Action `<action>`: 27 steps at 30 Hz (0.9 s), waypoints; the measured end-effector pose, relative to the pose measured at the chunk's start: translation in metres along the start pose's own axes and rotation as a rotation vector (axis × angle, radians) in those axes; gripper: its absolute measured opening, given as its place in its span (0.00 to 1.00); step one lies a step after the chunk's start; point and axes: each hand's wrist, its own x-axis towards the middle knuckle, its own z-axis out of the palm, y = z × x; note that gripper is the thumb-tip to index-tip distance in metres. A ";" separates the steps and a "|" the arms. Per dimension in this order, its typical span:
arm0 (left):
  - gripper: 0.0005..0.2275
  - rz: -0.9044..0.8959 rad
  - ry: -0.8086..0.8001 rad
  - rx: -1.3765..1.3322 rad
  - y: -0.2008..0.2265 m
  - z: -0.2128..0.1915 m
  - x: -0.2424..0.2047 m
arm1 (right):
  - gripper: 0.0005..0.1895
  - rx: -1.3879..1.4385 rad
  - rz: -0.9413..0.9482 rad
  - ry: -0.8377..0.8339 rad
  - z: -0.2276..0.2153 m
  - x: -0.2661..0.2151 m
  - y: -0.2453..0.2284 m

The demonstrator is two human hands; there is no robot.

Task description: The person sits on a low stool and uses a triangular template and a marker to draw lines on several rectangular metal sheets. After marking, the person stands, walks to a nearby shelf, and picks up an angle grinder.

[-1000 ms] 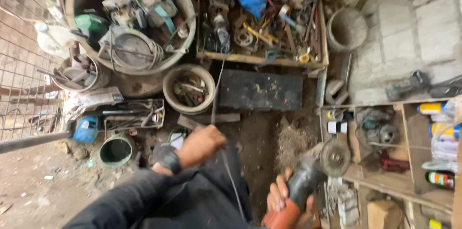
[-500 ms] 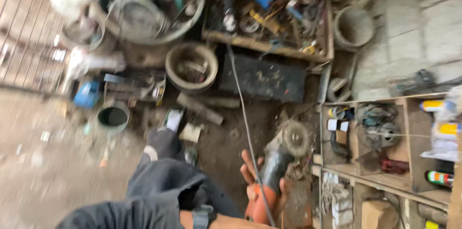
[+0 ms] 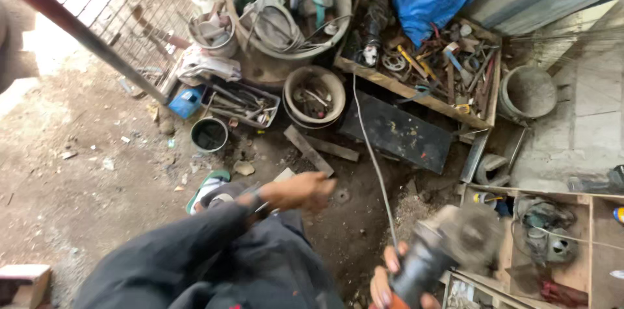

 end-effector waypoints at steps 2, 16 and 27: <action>0.29 -0.148 0.128 -0.235 0.018 -0.010 0.031 | 0.39 -0.016 0.025 -0.067 0.006 0.012 0.014; 0.37 -0.227 -0.760 0.497 -0.075 -0.011 -0.073 | 0.41 -0.133 -0.102 0.140 0.064 0.072 0.175; 0.12 0.230 -0.216 1.174 -0.180 -0.163 -0.186 | 0.42 -0.134 -0.068 0.237 0.074 0.058 0.251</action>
